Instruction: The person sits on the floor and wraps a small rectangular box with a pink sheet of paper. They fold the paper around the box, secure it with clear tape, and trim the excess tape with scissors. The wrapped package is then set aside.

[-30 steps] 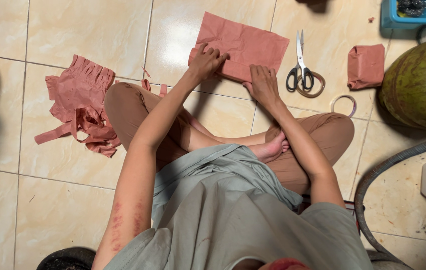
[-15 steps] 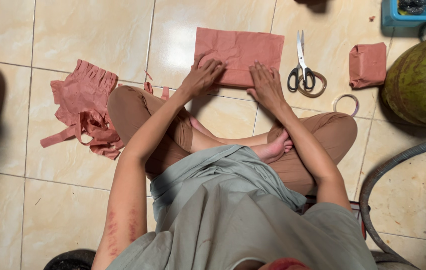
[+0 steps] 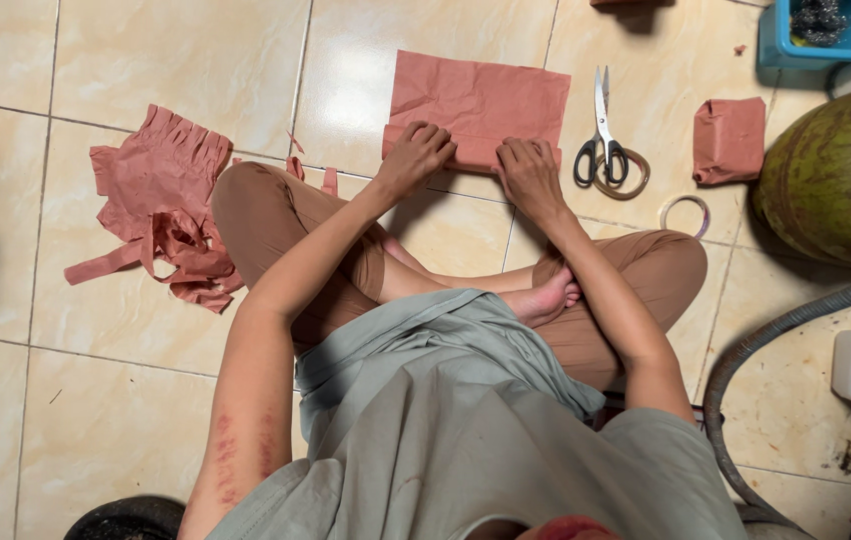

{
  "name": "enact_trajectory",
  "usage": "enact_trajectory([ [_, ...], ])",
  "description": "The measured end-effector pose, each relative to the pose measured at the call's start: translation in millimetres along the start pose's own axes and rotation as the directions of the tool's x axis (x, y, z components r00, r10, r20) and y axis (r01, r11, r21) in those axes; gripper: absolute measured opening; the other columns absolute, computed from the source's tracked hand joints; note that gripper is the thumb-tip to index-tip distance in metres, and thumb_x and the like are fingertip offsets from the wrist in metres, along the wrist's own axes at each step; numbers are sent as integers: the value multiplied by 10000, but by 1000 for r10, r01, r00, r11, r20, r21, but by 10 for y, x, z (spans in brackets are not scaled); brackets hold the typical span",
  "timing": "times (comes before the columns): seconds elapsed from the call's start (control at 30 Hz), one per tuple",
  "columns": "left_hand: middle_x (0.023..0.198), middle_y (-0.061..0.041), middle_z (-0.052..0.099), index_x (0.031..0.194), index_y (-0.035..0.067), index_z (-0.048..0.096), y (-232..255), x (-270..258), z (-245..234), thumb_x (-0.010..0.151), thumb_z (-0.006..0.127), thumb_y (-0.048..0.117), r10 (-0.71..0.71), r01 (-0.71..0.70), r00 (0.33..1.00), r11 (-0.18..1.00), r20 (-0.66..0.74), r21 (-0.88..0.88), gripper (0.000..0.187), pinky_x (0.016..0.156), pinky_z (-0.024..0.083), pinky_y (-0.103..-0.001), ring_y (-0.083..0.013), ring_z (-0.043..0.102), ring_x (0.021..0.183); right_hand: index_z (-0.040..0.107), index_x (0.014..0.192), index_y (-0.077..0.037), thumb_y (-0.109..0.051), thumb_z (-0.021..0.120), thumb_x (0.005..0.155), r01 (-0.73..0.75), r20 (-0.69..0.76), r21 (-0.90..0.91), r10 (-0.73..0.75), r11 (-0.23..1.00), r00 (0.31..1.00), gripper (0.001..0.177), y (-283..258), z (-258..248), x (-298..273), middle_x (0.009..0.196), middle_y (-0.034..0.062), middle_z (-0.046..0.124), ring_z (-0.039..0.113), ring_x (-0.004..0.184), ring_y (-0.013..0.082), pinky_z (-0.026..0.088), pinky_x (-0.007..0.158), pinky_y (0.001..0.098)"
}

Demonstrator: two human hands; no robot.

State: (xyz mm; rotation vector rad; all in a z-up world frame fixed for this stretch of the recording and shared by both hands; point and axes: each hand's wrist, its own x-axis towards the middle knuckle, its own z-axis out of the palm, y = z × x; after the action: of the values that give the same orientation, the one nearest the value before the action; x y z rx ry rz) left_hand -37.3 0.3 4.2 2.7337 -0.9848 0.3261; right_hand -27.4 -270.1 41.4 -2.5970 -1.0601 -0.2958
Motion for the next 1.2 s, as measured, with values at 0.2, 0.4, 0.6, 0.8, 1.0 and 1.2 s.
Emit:
enact_trajectory([
  [0.2, 1175, -105, 670, 1220, 21, 630, -112, 90, 167, 758, 727, 42, -75, 73, 995, 996, -65, -43, 473, 926, 458, -405, -274, 614, 1097, 670, 1082, -36, -135, 702, 980, -29, -21, 44, 30, 999, 999, 146, 107, -3, 142, 1077, 112, 744, 698, 1020, 256, 418, 1026, 465],
  [0.4, 1147, -144, 683, 1234, -16, 602, -184, 185, 490, 825, 696, 84, -138, 138, 990, 990, -28, 17, 432, 941, 467, -428, -295, 644, 1088, 701, 1039, -23, -73, 663, 992, -76, -95, 10, 77, 997, 993, 78, 119, 105, 227, 968, 139, 749, 710, 934, 294, 493, 942, 444],
  [0.6, 1180, -143, 683, 1378, -1, 545, -449, 356, 860, 1018, 521, 88, -191, 185, 973, 981, 128, 50, 372, 1094, 370, -615, -292, 643, 1139, 732, 933, -27, -34, 682, 926, -171, -77, -25, 168, 985, 983, 50, 180, 152, 328, 852, 150, 735, 697, 768, 324, 532, 733, 423],
  [0.8, 1262, -145, 644, 1511, -10, 432, -602, 550, 960, 939, 488, 79, -213, 218, 944, 976, 253, 7, 582, 1097, 219, -727, -302, 552, 1244, 733, 933, -20, 29, 614, 902, -229, -73, 88, 235, 970, 969, 133, 268, 206, 387, 873, 168, 734, 709, 775, 351, 547, 653, 442],
  [1.0, 1433, -87, 558, 1529, 60, 455, -402, 406, 644, 1015, 524, 112, -207, 209, 978, 970, -29, 121, 522, 1188, 173, -668, -252, 487, 1373, 694, 1051, 0, -18, 607, 1009, -322, 92, -14, 322, 947, 942, 99, 268, 243, 377, 1047, 199, 738, 715, 987, 367, 561, 819, 459],
  [1.2, 1374, -161, 528, 1433, 7, 488, -280, 80, 231, 800, 784, 239, -232, 214, 969, 959, -82, -185, 736, 1178, 179, -592, -319, 469, 1314, 592, 1328, 77, -154, 782, 894, -138, -149, 86, 149, 987, 977, 527, 152, 32, 34, 1299, 269, 652, 592, 1239, 414, 445, 1034, 483],
])
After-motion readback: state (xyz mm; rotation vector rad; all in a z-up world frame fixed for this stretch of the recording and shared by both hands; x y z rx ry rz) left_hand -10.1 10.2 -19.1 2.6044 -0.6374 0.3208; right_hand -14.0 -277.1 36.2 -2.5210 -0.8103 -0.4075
